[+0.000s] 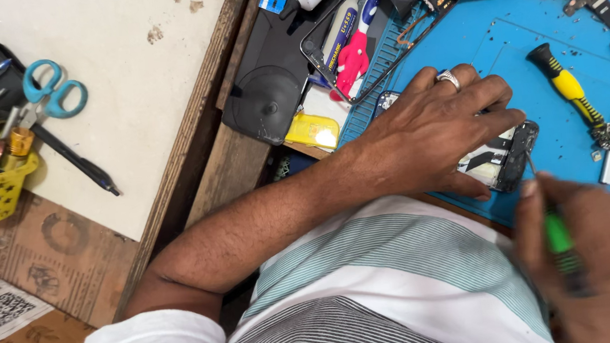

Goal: The person removes a battery from a smartphone using a screwdriver and a prying tool. They then use a soldering iron to work on the phone's internal components, focusing on the area where the battery was located.

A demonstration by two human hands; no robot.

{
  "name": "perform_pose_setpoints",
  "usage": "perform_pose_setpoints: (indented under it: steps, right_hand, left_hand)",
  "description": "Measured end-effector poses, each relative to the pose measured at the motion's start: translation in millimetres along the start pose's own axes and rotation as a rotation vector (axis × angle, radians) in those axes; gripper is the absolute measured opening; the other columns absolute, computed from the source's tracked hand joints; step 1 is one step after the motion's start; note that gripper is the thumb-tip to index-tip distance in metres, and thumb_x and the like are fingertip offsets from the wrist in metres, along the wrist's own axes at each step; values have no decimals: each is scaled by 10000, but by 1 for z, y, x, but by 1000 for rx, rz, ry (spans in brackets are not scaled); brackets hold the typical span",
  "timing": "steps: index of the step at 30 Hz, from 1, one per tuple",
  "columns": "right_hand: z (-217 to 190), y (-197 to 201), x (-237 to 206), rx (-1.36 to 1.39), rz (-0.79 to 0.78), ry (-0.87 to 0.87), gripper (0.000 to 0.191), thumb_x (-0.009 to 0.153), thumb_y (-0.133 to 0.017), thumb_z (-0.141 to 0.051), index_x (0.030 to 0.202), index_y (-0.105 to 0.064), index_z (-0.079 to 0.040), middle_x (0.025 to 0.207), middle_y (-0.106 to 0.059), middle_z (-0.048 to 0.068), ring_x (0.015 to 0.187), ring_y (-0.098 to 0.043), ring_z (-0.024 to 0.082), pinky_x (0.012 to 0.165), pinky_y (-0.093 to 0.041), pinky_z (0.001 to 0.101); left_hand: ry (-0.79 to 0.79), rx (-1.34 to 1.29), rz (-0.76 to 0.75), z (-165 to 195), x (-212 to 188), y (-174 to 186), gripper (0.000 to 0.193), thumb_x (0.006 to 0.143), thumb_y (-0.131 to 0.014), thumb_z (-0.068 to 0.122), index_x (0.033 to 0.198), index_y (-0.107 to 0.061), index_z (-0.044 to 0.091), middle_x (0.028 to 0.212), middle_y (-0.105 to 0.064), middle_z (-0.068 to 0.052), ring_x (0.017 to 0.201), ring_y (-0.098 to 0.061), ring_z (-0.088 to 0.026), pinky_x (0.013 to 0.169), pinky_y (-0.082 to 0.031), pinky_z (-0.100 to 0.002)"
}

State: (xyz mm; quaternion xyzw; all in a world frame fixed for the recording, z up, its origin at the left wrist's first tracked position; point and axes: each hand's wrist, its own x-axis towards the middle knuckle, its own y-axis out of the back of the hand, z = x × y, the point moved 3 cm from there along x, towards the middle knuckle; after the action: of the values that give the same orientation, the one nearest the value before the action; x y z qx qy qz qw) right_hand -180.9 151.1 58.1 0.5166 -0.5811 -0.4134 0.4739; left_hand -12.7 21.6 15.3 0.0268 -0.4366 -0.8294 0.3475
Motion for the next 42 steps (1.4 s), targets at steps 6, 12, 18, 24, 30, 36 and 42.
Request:
perform_pose_setpoints:
  steps: [6,12,18,24,30,36,42]
  right_hand:
    - [17,-26,-27,-1,211,194,104,1076,-681,-58,1113,-668,38,1042,-720,161,873,-709,253,789,-565,306]
    - [54,-41,-50,576,281,-131,161,1125,-643,-84,1185,-625,64,1103,-724,173,947,-711,214,872,-571,273]
    - [50,-38,-50,595,220,-140,217,1174,-605,-110,1256,-582,90,1164,-728,186,1020,-714,175,956,-578,239]
    - [38,-24,-42,376,197,-105,150,1133,-674,-79,1187,-670,61,1115,-747,144,991,-740,184,934,-572,250]
    - [36,-21,-34,422,150,-97,131,1106,-696,-50,1173,-693,63,1143,-737,160,981,-674,187,907,-514,251]
    - [33,-21,-25,639,86,-208,161,1078,-718,-61,1084,-679,96,1045,-718,183,860,-650,169,775,-504,241]
    - [23,-14,-18,495,43,-193,160,1131,-711,-55,1067,-705,92,951,-715,166,787,-681,155,709,-511,231]
  left_hand:
    - [27,1,-32,-3,-3,-3,878,597,-961,516,1332,-639,158,1298,-575,-35,1230,-553,-268,970,-444,-484]
    - [-14,2,-19,1,3,-2,902,512,-982,471,1282,-645,147,1255,-574,-45,1227,-562,-290,951,-440,-491]
    - [-82,29,103,24,-9,5,705,680,-956,230,1289,-614,133,1175,-538,-40,845,-683,-184,838,-422,-415]
    - [-110,14,107,22,-6,4,817,595,-979,276,1294,-582,133,1169,-516,-41,851,-687,-183,794,-397,-420]
    - [-127,-49,75,15,-3,2,900,555,-1010,370,1315,-581,147,1200,-521,-33,926,-695,-211,801,-432,-441]
    - [-179,-118,85,18,-7,8,961,542,-1011,486,1343,-584,172,1224,-519,-10,950,-703,-193,777,-421,-440]
    - [-200,-117,97,21,-8,16,891,551,-996,482,1300,-635,162,1205,-526,-20,934,-706,-204,792,-438,-440]
